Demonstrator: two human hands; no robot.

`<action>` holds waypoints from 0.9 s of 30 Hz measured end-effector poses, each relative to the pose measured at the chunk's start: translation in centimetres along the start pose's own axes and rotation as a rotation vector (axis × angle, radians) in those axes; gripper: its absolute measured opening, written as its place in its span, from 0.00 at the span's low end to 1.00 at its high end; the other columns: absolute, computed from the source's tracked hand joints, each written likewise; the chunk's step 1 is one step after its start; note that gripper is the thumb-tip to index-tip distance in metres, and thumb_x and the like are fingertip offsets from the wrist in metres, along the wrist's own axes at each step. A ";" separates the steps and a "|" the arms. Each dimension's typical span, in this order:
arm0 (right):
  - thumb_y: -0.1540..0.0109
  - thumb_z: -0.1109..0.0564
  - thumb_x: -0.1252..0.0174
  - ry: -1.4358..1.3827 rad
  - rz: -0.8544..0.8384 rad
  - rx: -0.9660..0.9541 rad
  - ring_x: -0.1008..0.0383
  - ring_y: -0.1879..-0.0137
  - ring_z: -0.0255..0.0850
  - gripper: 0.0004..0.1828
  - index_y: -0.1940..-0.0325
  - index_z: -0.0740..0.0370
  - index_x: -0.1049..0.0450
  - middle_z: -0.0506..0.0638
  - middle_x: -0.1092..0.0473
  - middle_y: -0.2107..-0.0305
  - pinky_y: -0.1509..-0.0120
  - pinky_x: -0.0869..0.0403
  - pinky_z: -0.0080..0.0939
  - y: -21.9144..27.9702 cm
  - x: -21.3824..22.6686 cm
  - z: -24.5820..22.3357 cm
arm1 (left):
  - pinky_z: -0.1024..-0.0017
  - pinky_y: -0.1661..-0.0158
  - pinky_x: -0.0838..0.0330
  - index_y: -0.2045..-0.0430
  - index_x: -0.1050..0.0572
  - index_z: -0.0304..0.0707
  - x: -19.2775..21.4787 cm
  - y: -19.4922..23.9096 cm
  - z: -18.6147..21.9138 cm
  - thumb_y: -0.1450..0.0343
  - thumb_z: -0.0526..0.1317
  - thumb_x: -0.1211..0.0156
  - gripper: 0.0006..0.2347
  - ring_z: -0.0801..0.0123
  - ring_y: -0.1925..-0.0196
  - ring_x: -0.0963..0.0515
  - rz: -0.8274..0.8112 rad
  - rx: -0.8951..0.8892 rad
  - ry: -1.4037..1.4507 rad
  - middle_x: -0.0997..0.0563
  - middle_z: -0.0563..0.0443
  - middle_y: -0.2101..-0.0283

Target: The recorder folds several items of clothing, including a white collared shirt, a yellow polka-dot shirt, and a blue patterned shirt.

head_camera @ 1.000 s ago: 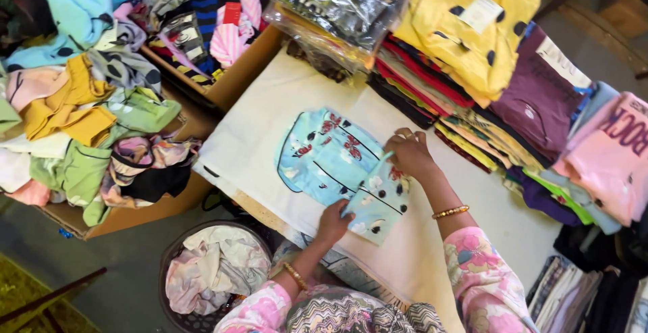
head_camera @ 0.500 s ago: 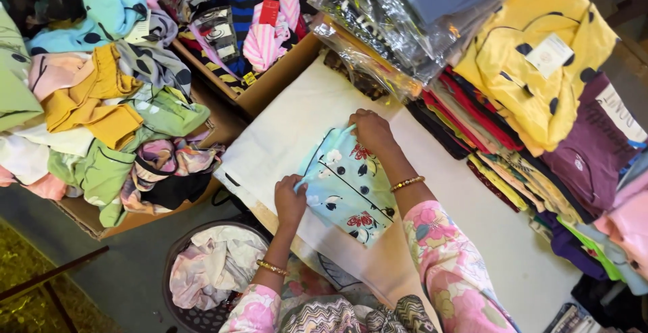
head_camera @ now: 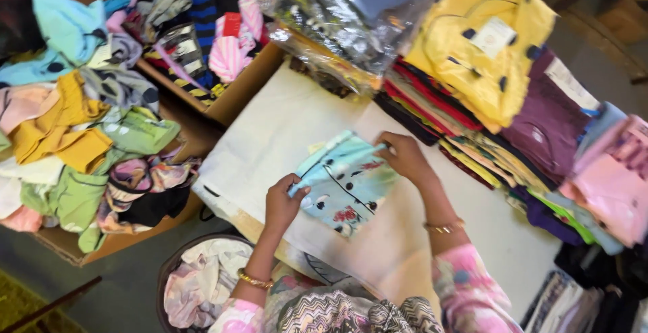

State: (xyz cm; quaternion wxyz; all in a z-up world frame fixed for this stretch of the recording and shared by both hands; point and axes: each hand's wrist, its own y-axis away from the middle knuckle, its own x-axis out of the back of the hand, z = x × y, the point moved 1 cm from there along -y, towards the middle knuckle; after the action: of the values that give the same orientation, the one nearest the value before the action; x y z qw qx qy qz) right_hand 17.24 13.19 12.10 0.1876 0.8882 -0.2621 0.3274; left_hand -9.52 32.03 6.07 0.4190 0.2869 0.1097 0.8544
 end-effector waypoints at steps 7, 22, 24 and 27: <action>0.47 0.62 0.31 0.025 0.187 -0.137 0.29 0.69 0.36 0.10 0.62 0.58 0.21 0.48 0.23 0.72 0.63 0.30 0.37 19.6 9.0 2.0 | 0.65 0.60 0.26 0.71 0.21 0.38 -1.5 4.9 12.4 0.38 0.39 0.29 0.08 0.59 0.61 0.20 -0.385 -0.672 -0.174 0.18 0.50 0.66; 0.49 0.67 0.32 0.037 0.760 -0.123 0.21 0.58 0.43 0.11 0.65 0.57 0.21 0.48 0.23 0.66 0.48 0.25 0.42 40.1 2.0 6.8 | 0.61 0.52 0.26 0.69 0.22 0.39 -13.5 11.1 11.7 0.42 0.26 0.37 0.11 0.53 0.54 0.22 -0.507 -1.134 -0.291 0.19 0.48 0.61; 0.49 0.66 0.32 0.003 0.631 -0.296 0.21 0.55 0.46 0.10 0.65 0.56 0.20 0.49 0.22 0.64 0.48 0.23 0.43 41.2 -4.7 9.5 | 0.60 0.48 0.26 0.72 0.21 0.40 -15.8 9.6 1.6 0.42 0.25 0.38 0.10 0.52 0.51 0.21 -0.580 -0.990 -0.358 0.18 0.48 0.59; 0.50 0.68 0.34 -0.018 0.382 -0.288 0.24 0.49 0.51 0.16 0.60 0.57 0.20 0.51 0.22 0.57 0.42 0.27 0.48 43.3 -11.2 11.3 | 0.53 0.45 0.29 0.74 0.19 0.41 -15.6 12.6 -2.3 0.47 0.25 0.38 0.12 0.44 0.46 0.23 -0.569 -1.104 -0.468 0.17 0.43 0.53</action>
State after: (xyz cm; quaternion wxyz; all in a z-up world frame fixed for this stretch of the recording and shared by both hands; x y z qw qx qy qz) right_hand -10.06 -22.99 3.37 0.2446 0.7895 -0.4708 0.3084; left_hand -11.53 12.15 3.42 0.7266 0.1678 -0.3665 0.5563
